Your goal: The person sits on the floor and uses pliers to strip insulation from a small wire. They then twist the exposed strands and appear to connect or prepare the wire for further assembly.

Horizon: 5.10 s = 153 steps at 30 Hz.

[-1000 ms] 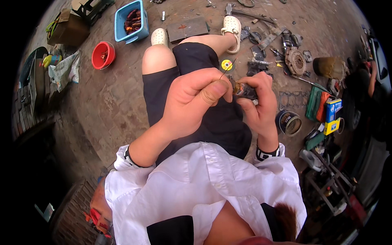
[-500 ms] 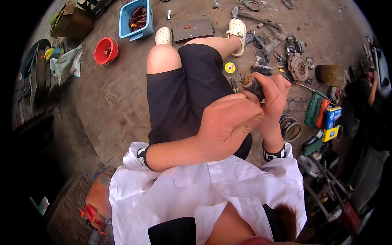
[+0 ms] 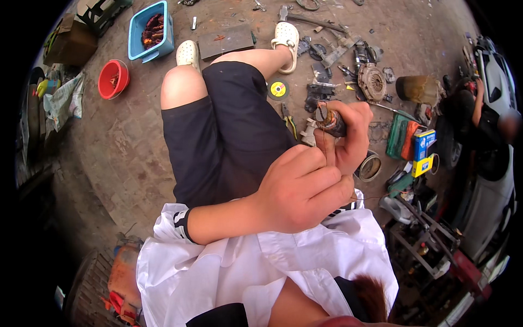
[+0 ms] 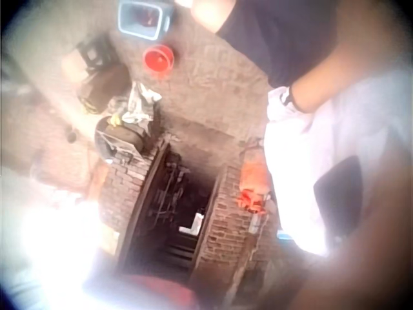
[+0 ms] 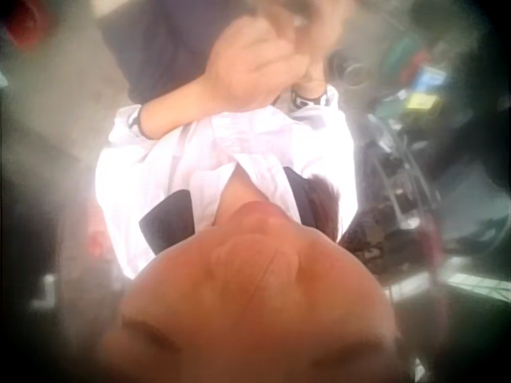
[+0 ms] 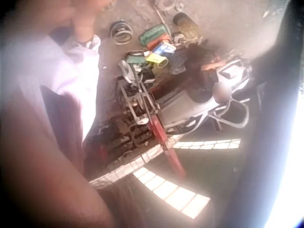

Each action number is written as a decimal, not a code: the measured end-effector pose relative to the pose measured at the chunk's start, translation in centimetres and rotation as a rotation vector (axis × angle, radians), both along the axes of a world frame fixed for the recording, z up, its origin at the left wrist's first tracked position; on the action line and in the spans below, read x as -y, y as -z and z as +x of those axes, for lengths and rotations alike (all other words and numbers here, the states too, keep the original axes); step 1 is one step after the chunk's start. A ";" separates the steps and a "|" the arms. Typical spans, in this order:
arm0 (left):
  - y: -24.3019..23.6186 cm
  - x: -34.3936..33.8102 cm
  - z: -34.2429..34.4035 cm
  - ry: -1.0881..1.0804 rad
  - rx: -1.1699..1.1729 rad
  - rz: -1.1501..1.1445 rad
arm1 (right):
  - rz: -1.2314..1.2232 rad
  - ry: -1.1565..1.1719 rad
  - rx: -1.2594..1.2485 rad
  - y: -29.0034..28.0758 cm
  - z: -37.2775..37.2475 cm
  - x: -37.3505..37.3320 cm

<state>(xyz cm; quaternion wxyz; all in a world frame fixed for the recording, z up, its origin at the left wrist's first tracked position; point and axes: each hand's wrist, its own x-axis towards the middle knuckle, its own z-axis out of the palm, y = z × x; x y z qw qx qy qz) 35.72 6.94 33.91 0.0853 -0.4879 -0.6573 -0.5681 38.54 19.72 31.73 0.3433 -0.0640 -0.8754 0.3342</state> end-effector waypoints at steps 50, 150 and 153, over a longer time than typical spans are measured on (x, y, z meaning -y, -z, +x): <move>0.3 0.8 -1.3 0.280 0.429 0.139 | -0.911 0.075 0.144 0.8 -1.3 -0.1; 16.0 -13.9 -18.0 0.229 0.127 -0.358 | -1.200 0.025 0.846 11.6 9.0 -7.6; 16.3 -13.9 -17.4 0.249 0.070 -0.428 | -1.014 -0.128 0.737 6.1 9.9 -8.6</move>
